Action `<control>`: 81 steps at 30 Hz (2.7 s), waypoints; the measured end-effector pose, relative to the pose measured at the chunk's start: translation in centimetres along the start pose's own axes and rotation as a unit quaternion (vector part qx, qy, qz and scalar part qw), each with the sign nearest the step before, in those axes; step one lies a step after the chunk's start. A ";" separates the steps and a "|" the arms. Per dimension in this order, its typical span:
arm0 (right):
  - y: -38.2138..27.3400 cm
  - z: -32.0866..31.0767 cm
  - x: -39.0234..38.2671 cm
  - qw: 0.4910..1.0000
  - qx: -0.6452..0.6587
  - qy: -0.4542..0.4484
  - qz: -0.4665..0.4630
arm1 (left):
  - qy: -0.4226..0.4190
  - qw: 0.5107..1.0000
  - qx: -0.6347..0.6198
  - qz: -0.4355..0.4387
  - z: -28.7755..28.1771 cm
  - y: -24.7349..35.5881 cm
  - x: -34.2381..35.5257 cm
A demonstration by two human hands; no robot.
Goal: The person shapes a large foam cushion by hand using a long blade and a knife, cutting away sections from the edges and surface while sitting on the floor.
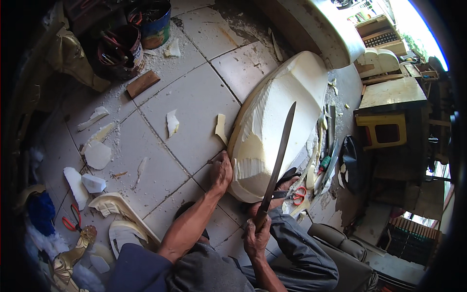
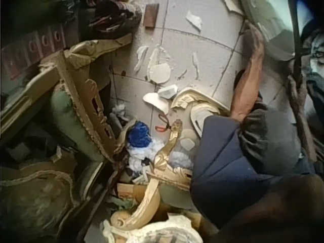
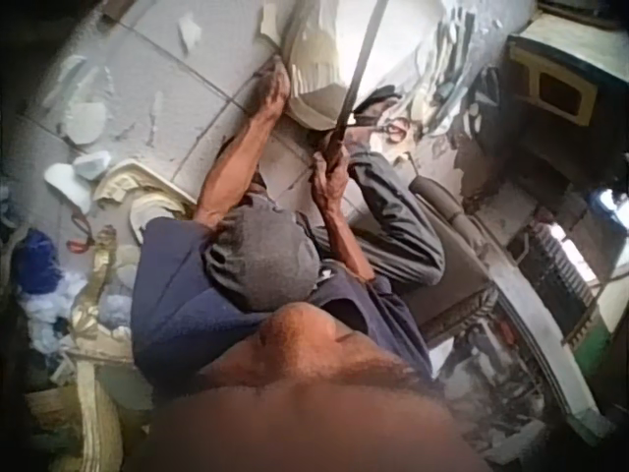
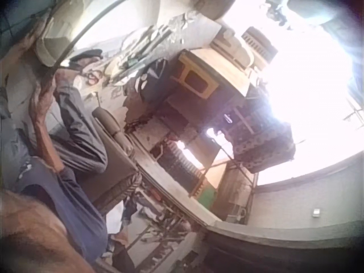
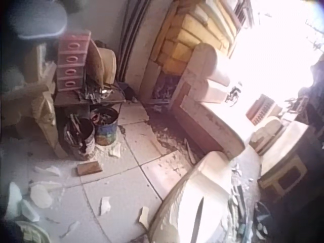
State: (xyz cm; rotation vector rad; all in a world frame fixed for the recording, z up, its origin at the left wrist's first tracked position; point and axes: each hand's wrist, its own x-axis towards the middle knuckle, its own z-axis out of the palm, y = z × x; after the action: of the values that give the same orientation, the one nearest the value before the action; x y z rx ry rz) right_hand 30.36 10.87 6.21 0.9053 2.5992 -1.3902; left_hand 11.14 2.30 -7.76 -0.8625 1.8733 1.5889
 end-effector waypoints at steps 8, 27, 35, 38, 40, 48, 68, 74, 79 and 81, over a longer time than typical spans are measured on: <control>0.2 -0.1 0.3 1.000 -0.005 -0.005 0.016 | -0.103 0.989 0.075 -0.078 -3.0 4.5 -1.1; -12.5 -0.1 34.4 0.948 -0.175 -0.032 -0.266 | 0.251 0.764 0.201 0.559 -12.0 1.5 0.3; -11.3 3.5 29.7 0.916 -0.333 0.006 -0.222 | 0.271 0.784 0.120 0.546 -21.0 8.3 10.2; -11.6 3.6 27.4 0.908 -0.341 -0.002 -0.245 | 0.211 0.892 -0.088 0.391 -22.3 9.3 14.9; -10.9 2.8 27.2 0.907 -0.356 -0.002 -0.227 | 0.161 0.916 -0.123 0.347 -21.1 9.8 15.4; -13.4 1.7 30.5 0.903 -0.354 -0.036 -0.241 | 0.218 0.946 -0.169 0.170 -21.3 9.9 16.0; -12.4 0.8 35.7 0.855 -0.380 -0.016 -0.354 | -0.063 0.737 -0.655 0.153 -13.9 11.8 17.7; -14.1 2.4 37.1 0.873 -0.379 -0.029 -0.304 | 0.085 0.808 -0.575 0.090 -16.7 11.0 21.5; -12.5 -1.5 39.0 0.889 -0.360 0.002 -0.283 | -0.104 0.755 -0.625 0.168 -13.3 9.3 15.1; -12.8 0.4 38.3 0.887 -0.359 -0.011 -0.289 | -0.113 0.729 -0.656 0.156 -14.2 6.3 15.9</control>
State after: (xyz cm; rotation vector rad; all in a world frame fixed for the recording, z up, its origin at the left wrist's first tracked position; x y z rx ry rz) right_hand -8.04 23.11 3.52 0.0049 3.1027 -0.3390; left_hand -3.94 -13.14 -13.20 -0.7447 0.4459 3.0790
